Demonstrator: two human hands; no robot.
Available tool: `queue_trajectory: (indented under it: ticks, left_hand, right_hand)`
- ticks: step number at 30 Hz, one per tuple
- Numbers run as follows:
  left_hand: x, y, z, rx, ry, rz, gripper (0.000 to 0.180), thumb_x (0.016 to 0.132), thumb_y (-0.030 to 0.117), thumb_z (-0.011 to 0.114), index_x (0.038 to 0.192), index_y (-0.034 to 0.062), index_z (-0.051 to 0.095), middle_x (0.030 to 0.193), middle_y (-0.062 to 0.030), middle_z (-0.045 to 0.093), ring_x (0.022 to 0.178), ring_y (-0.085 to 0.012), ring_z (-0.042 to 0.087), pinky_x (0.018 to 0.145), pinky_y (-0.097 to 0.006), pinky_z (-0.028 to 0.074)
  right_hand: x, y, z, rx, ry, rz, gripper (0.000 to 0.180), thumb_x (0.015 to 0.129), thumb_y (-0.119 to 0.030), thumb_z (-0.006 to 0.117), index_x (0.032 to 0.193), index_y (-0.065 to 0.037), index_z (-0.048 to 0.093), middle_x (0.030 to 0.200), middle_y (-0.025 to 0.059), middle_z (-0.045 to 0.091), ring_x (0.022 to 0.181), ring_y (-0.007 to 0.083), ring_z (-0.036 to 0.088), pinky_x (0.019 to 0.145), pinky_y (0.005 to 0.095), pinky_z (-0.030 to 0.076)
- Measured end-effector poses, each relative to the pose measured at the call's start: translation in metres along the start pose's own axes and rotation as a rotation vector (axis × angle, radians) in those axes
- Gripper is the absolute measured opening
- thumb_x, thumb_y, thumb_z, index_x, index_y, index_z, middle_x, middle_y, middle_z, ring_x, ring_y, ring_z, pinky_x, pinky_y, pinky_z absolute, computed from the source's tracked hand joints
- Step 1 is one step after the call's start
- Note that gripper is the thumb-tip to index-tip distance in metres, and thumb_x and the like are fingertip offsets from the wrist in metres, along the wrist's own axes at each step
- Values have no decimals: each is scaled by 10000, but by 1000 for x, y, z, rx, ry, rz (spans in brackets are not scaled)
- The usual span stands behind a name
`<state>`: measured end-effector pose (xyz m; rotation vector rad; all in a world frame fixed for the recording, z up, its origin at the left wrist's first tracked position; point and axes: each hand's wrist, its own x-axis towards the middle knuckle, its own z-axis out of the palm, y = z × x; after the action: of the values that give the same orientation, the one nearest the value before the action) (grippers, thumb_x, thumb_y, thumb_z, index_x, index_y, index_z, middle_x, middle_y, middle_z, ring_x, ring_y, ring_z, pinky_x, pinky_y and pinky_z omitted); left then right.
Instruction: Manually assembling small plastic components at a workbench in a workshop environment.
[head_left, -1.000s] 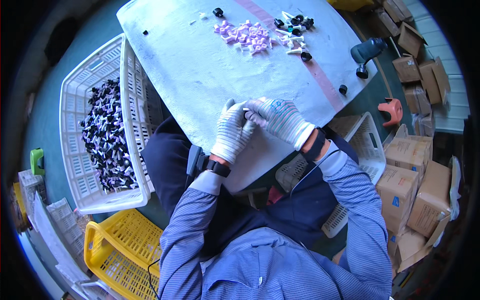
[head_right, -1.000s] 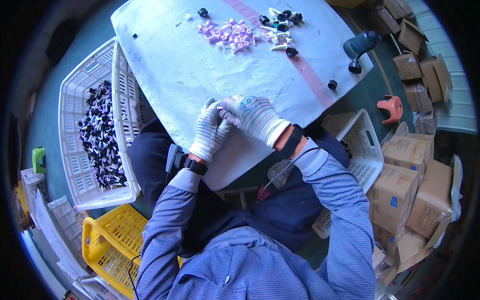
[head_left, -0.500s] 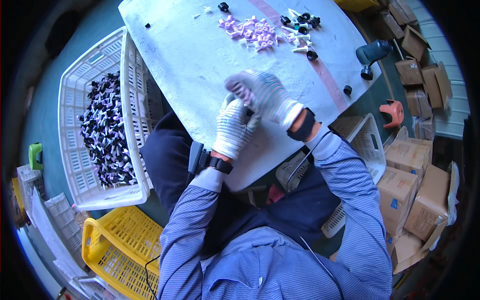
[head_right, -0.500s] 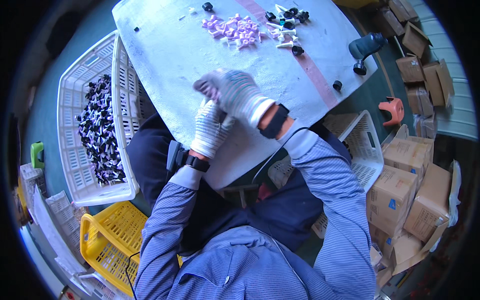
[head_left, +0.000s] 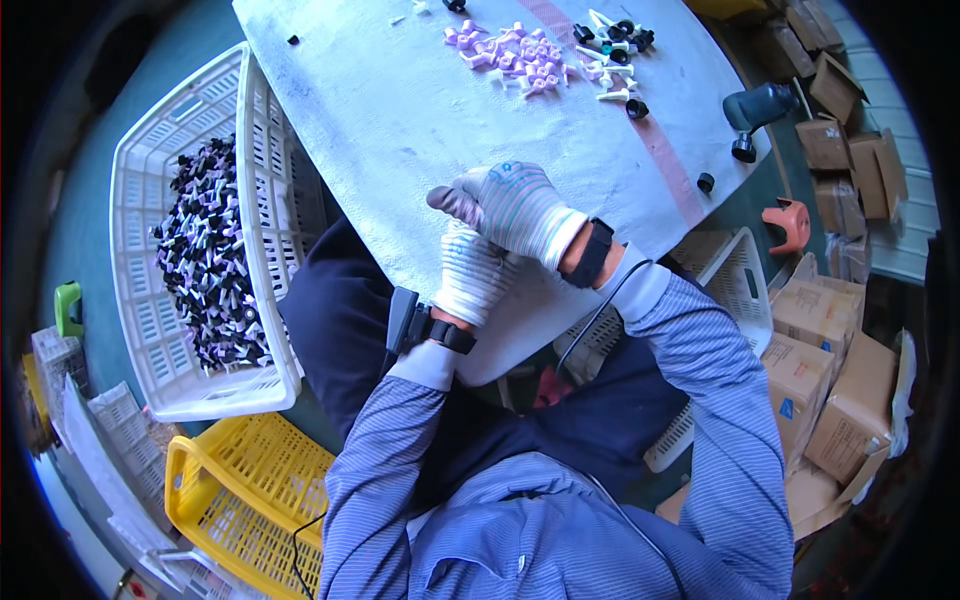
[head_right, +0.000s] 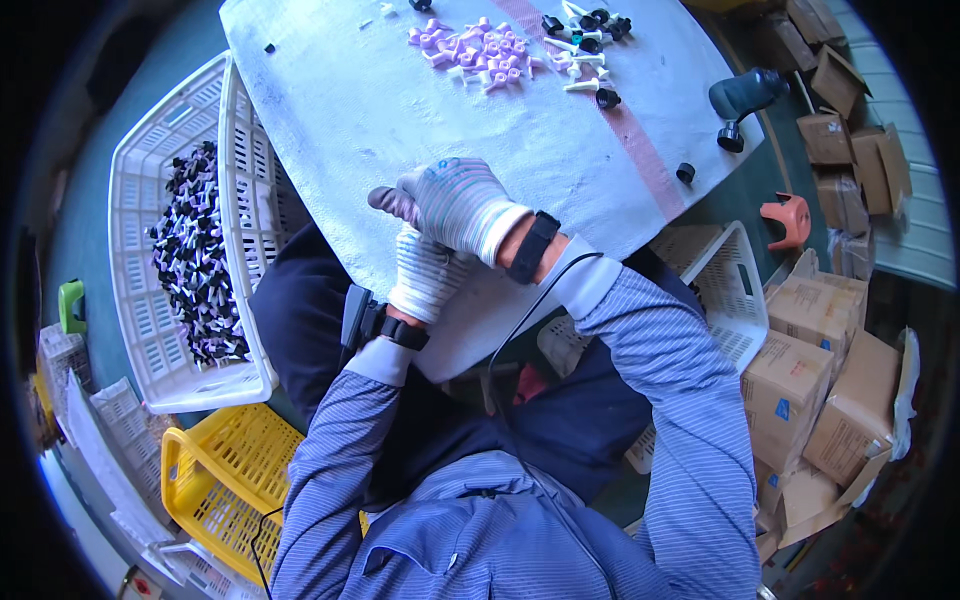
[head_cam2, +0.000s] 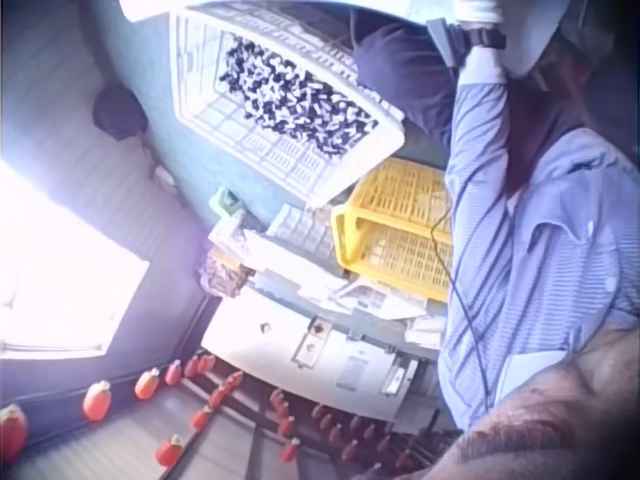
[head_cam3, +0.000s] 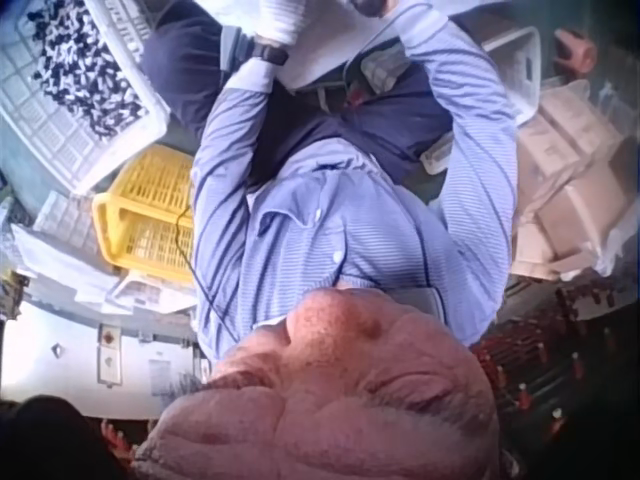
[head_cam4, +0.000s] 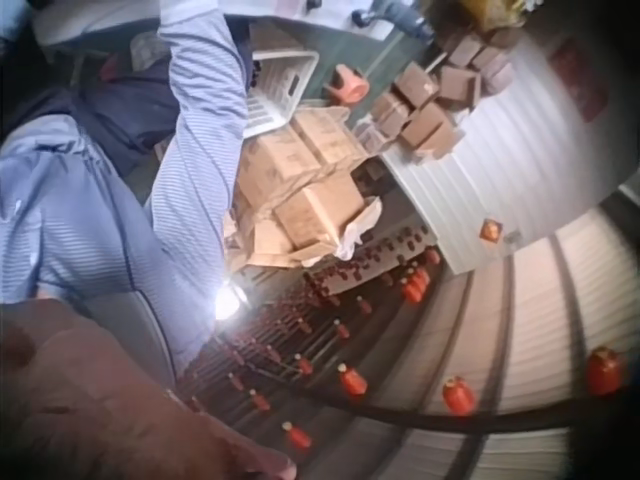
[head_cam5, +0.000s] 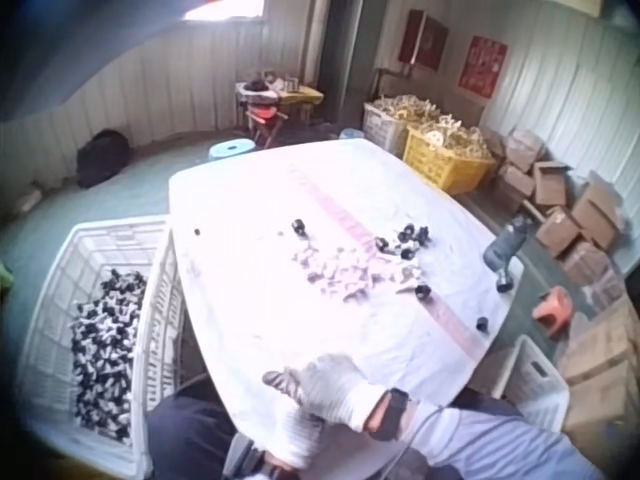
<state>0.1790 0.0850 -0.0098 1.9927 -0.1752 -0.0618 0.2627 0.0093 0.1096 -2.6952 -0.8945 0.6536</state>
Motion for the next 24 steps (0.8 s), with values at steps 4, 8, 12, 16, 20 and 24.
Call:
queue_trajectory:
  ticks: [4, 8, 12, 16, 20, 24]
  left_hand:
    - [-2, 1, 6, -49, 164, 83, 432, 835, 212, 663, 1215, 28, 573, 1069, -161, 657, 1003, -329, 632, 862, -420, 482]
    - [0, 12, -5, -54, 163, 101, 369, 820, 224, 676, 1130, 33, 616, 1010, -172, 658, 973, -334, 626, 843, -418, 482]
    - [6, 5, -5, 22, 27, -20, 386, 805, 235, 681, 1128, 34, 620, 1027, -196, 647, 1009, -378, 604, 867, -450, 477]
    - [22, 15, -4, 151, 254, 254, 376, 737, 168, 713, 1085, 45, 641, 1074, -210, 633, 1032, -435, 589, 864, -475, 482]
    - [16, 18, -9, 249, 216, 321, 384, 739, 90, 703, 1110, 32, 627, 1075, -190, 637, 1029, -436, 583, 892, -473, 481]
    - [14, 14, -11, 66, 235, 260, 333, 801, 125, 706, 1107, 22, 620, 998, -160, 664, 935, -374, 632, 836, -429, 504]
  right_hand:
    - [6, 4, 7, 100, 38, 28, 616, 1003, -579, 341, 975, -98, 726, 853, 170, 711, 848, 337, 698, 759, 453, 535]
    - [7, 8, 7, 45, -14, 14, 565, 1001, -562, 360, 1063, -123, 711, 868, 182, 706, 853, 363, 691, 753, 464, 533]
    - [2, 13, 2, 97, -2, 15, 555, 1007, -543, 360, 1055, -113, 709, 875, 176, 709, 845, 361, 694, 750, 464, 537]
    - [-1, 58, 59, 238, 504, -142, 346, 1006, -379, 495, 1007, -97, 696, 844, 136, 694, 794, 306, 699, 694, 404, 536]
    - [-1, 59, 61, 470, 501, -1, 341, 991, -372, 546, 996, -66, 694, 867, 144, 691, 840, 294, 695, 731, 348, 530]
    - [4, 45, 37, 860, 331, 193, 533, 991, -518, 501, 1012, -24, 701, 871, 116, 710, 831, 210, 695, 752, 337, 528]
